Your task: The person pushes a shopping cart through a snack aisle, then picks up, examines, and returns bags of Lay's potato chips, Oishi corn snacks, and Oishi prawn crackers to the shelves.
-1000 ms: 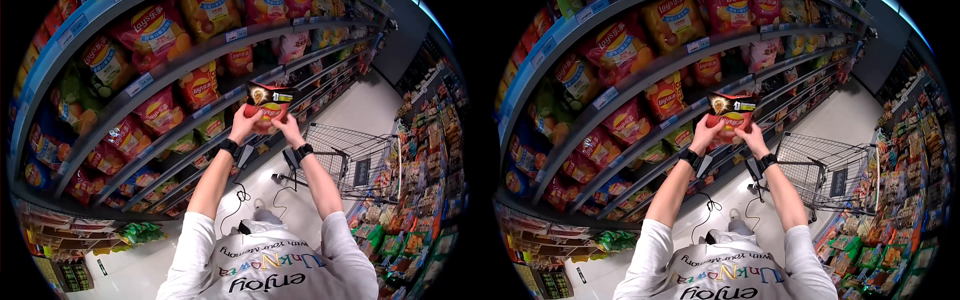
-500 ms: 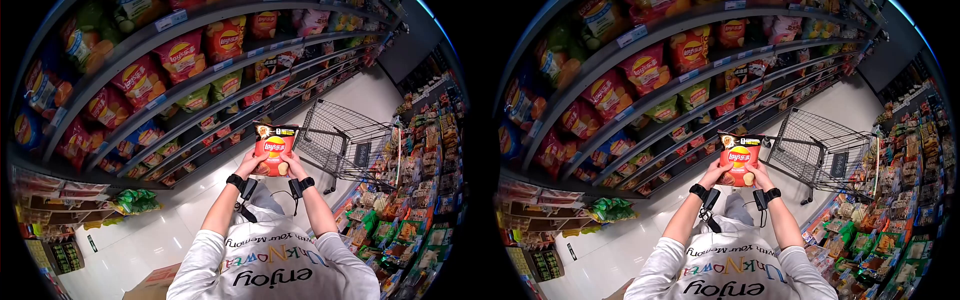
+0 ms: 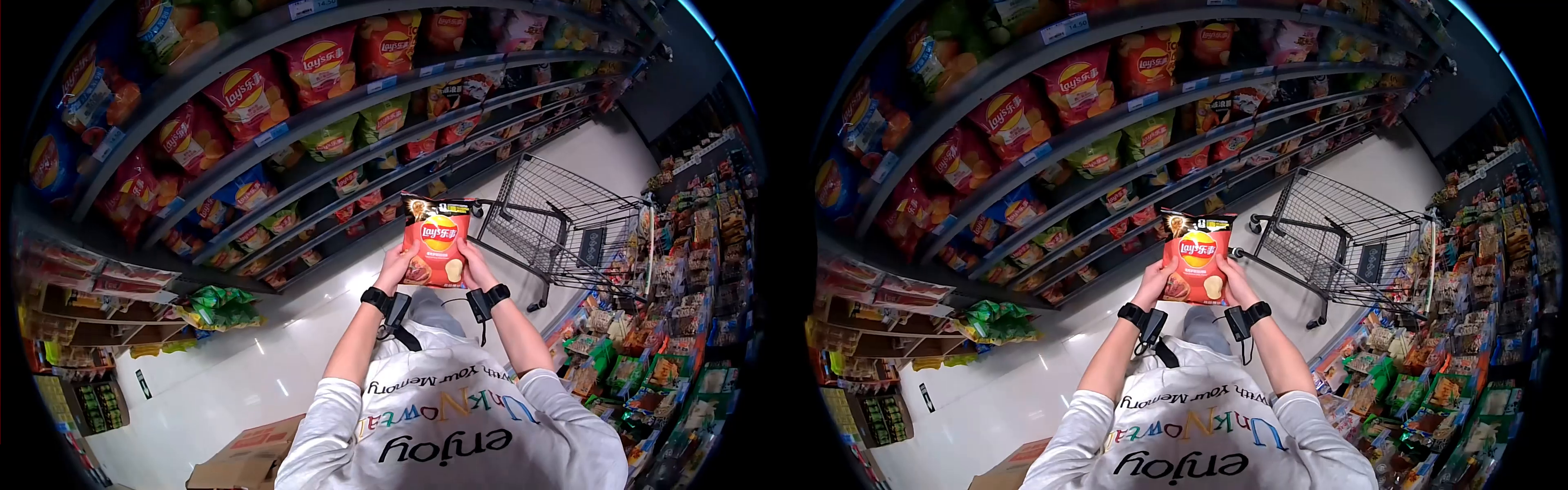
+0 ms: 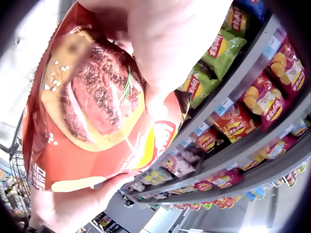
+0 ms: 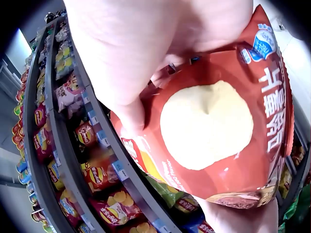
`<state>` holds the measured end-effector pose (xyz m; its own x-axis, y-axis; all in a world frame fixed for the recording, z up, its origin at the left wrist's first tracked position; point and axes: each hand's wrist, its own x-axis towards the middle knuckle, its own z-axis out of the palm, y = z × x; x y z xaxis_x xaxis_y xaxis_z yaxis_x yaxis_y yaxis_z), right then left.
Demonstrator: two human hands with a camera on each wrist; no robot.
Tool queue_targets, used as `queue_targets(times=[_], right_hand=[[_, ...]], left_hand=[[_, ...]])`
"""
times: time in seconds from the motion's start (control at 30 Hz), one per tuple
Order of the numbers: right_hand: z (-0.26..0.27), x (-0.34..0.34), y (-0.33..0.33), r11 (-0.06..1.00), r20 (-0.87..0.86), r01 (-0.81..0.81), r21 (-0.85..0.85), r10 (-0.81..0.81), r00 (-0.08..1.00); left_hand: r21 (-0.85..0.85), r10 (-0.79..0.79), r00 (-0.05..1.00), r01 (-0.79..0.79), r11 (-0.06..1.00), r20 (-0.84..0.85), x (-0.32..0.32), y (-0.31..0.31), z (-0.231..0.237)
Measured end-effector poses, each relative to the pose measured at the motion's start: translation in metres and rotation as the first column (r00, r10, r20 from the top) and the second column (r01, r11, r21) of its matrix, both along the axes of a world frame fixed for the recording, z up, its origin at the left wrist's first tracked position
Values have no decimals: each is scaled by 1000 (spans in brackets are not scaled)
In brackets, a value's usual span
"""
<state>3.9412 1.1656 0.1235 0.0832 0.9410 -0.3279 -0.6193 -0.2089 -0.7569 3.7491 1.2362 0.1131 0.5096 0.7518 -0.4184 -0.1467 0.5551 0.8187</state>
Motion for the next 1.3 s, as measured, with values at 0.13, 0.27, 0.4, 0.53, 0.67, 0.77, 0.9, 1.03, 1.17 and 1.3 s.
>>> queue_targets(times=[0.13, 0.27, 0.4, 0.53, 0.67, 0.77, 0.9, 1.03, 1.17, 1.3], right_hand=[[1, 2, -8, 1000, 29, 9, -25, -9, 1000], [1, 8, -12, 998, 46, 33, -51, -30, 998], [-1, 14, -16, 995, 49, 72, -66, -69, 996], [1, 19, -19, 994, 43, 83, -71, -80, 996], [0, 21, -22, 994, 35, 80, -72, -78, 996], [4, 23, -22, 994, 42, 76, -79, -72, 997], [-2, 26, -23, 994, 41, 67, -91, -64, 997], [-9, 29, -23, 995, 62, 24, -98, -18, 998], [-15, 28, -23, 992, 36, 27, -120, -23, 999], [-15, 28, -23, 992, 20, 25, -128, -23, 1000]], left_hand=[[43, -21, 999, 20, 999, 30, 4, -5, 5], [43, -6, 997, 3, 999, 71, 12, -9, -4], [2, -19, 997, 19, 1000, 81, 16, -12, -4], [-19, -36, 995, 38, 999, 88, 23, -13, -6], [-26, -69, 996, 71, 997, 63, 27, -12, -25], [-14, -88, 996, 88, 996, 7, 29, -15, -28], [-20, -61, 998, 61, 998, 32, 29, -19, -31], [-32, -54, 998, 55, 998, 18, 29, -20, -38], [-35, -45, 999, 45, 998, 10, 27, -22, -31], [-43, -43, 999, 44, 998, 17, 29, -21, -30]])
